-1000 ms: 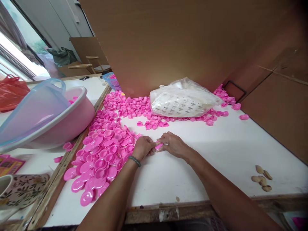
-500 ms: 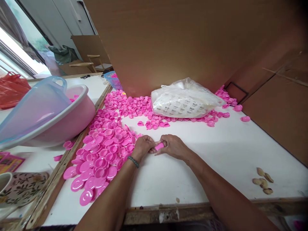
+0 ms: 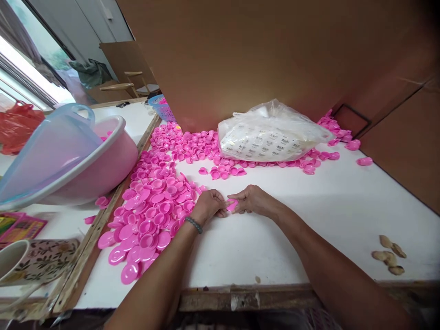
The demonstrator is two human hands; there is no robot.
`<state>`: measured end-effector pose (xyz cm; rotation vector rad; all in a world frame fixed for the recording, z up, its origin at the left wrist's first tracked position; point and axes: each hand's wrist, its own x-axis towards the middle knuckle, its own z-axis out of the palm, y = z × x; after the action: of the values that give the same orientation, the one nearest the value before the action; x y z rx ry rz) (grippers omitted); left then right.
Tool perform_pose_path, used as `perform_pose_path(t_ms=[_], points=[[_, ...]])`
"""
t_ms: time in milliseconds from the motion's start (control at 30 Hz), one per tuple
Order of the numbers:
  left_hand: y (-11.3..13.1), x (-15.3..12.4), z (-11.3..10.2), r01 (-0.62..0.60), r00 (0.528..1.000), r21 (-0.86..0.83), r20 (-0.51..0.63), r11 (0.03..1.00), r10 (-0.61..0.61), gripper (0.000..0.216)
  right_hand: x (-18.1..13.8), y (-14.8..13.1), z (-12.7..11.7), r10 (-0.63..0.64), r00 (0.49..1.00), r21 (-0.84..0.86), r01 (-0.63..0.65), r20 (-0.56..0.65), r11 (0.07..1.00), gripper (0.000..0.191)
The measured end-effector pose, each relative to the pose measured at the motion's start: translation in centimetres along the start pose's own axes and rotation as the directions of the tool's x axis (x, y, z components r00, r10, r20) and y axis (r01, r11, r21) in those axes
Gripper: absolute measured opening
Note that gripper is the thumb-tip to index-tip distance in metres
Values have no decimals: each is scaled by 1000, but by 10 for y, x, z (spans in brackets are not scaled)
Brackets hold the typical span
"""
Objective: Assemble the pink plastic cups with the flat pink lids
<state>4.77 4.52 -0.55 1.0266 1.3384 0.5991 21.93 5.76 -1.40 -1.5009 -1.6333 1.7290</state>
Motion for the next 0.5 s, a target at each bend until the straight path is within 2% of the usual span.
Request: perform_pose_path(t_ms=[67,133,267,500], points=[[0,-2,4,14,1000,15,-13,1000,-14,30,-2,-2,0,0,1000,-24,0,2,1000,51],[0,-4,8,26,999,10,-34,1000,-26,29,-8,-5,1,-52,999,-32,53,12,998,51],[-4,-5,10,15,1000,-65,-21,998,-16,26,-15,-10,2,-56,996,37,53,73,998,57],[-17,15,6,83,996,-150,31,985,-79,21,1,-6,6,76,996,55,-73,-55,996,57]])
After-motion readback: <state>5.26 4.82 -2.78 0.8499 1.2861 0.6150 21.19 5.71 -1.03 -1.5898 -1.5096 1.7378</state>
